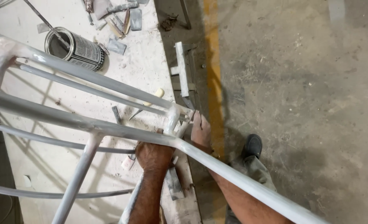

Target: The recorder is sanding the joints and frame of a large metal or wooden chair using sandpaper in a workshop environment.

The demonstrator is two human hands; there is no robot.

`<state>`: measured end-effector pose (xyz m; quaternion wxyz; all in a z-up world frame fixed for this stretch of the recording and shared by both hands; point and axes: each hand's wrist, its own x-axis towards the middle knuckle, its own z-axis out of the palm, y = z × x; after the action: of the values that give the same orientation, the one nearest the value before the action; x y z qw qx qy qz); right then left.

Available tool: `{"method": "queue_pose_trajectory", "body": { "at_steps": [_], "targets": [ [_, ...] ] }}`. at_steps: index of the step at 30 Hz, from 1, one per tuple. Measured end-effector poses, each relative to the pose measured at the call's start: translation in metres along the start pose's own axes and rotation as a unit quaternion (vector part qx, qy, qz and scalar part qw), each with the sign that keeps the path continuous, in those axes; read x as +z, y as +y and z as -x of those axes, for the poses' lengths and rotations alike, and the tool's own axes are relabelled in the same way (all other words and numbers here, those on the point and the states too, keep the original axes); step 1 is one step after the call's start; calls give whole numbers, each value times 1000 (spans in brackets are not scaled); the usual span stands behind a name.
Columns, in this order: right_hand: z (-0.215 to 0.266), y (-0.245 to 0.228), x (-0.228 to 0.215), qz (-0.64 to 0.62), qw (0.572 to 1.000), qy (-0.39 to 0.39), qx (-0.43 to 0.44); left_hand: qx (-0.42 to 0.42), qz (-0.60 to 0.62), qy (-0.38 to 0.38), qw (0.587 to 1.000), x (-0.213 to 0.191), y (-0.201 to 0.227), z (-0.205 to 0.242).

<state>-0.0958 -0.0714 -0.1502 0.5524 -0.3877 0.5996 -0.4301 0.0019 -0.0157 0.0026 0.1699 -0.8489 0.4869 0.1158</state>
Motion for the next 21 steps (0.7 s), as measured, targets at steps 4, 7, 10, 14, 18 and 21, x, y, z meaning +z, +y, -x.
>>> {"method": "queue_pose_trajectory", "body": {
  "at_steps": [4,7,10,14,18,21],
  "targets": [
    [6,-22,-9,44,995,-54,75,-22,11,-22,999,-17,5,15],
    [-2,-12,-5,-2,995,-46,88,-26,11,-27,999,-23,8,7],
    [5,6,-7,51,998,-20,44,-33,-8,-48,998,-27,10,12],
    [-1,-15,-5,-22,984,-66,167,-39,-2,-66,997,-29,11,4],
    [24,0,-11,-53,980,-26,190,-29,-3,-65,997,-32,10,13],
    [3,-24,-15,-160,961,-108,196,-3,-17,-23,1000,-15,3,7]
  ]
}}
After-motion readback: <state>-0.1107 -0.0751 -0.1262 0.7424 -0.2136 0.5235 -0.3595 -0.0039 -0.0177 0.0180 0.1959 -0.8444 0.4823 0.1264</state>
